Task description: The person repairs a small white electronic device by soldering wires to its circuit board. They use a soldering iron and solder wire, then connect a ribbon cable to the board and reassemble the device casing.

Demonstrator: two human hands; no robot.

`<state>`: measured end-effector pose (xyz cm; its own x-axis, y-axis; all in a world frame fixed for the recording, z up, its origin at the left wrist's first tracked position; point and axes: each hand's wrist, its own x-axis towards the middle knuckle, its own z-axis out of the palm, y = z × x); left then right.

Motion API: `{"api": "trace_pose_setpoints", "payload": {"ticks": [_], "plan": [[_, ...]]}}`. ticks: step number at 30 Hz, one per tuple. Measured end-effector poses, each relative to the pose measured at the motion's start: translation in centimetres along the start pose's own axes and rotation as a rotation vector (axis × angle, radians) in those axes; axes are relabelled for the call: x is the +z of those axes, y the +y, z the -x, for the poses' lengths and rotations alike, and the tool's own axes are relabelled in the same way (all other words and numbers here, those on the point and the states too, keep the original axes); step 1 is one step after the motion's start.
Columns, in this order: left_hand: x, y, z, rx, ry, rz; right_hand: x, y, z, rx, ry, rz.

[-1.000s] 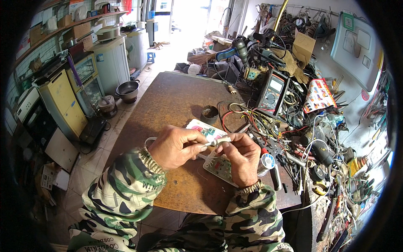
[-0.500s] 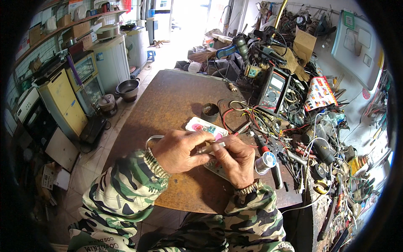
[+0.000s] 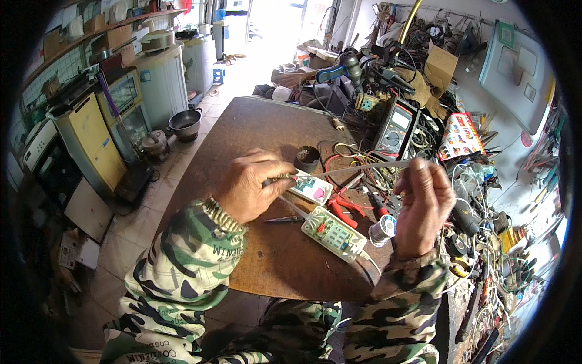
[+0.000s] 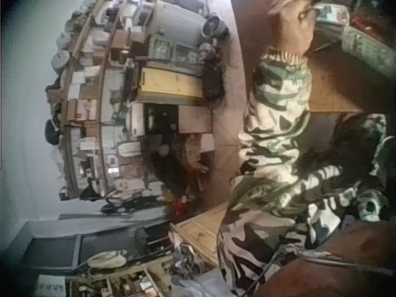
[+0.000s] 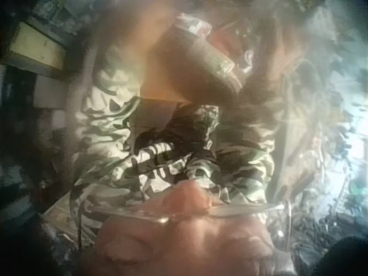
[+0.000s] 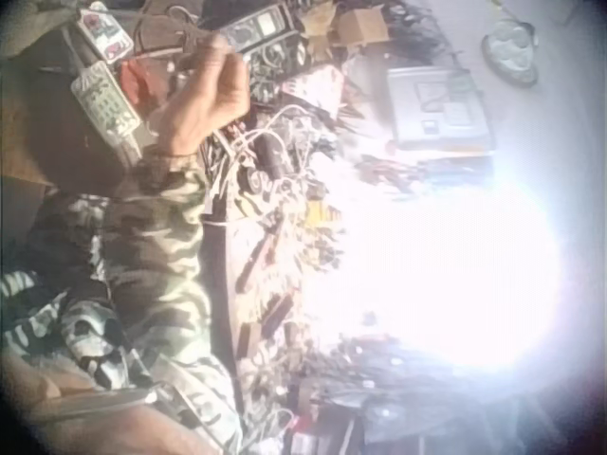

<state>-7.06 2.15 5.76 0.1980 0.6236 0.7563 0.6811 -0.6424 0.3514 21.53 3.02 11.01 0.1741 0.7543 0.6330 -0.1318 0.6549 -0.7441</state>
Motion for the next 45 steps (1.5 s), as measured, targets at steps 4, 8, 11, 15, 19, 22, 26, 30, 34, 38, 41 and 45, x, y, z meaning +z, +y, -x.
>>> {"api": "trace_pose_setpoints", "payload": {"ticks": [4, 8, 11, 15, 19, 22, 26, 30, 34, 38, 41, 45], "plan": [[1.7, -1.1, -0.6, 0.040, 0.068, 0.009, -2.6, -3.0, -2.2, -0.056, -0.054, 0.074], [1.8, -1.6, -0.4, -0.010, 0.098, -0.008, -2.5, -4.8, -2.8, -0.111, -0.030, 0.152], [1.6, -2.0, -0.1, -0.088, 0.087, 0.083, -2.7, -4.6, -3.6, -0.119, -0.024, 0.117], [1.9, -1.6, -0.4, -0.313, 0.055, 0.371, -2.4, -3.8, -2.9, -0.077, -0.005, 0.029], [1.9, -2.7, -0.5, -0.414, 0.107, 0.624, -0.9, -3.2, 0.7, 0.177, -0.249, 0.353], [1.3, -3.3, 0.0, -0.549, 0.125, 0.746, -1.4, 1.1, 3.8, -0.122, -0.514, 0.828], [1.9, -2.8, 0.0, -0.607, 0.156, 0.883, -3.1, 2.3, 7.1, -0.159, -0.648, 1.234], [1.5, -2.5, 0.0, -0.632, 0.175, 1.014, -3.2, 3.1, 8.4, -0.123, -0.629, 1.255], [1.2, -2.3, 0.1, -0.632, 0.173, 1.146, -3.3, 4.0, 8.9, -0.029, -0.565, 1.187], [0.8, -2.2, 0.0, -0.625, 0.200, 1.231, -4.0, 5.4, 9.5, -0.121, -0.474, 0.919], [0.5, -1.7, -0.2, -0.630, 0.242, 1.232, -4.5, 5.0, 9.8, -0.113, -0.473, 0.802], [0.4, -2.1, 0.1, -0.634, 0.198, 1.224, -4.4, 4.3, 10.0, -0.186, -0.459, 0.752]]}}
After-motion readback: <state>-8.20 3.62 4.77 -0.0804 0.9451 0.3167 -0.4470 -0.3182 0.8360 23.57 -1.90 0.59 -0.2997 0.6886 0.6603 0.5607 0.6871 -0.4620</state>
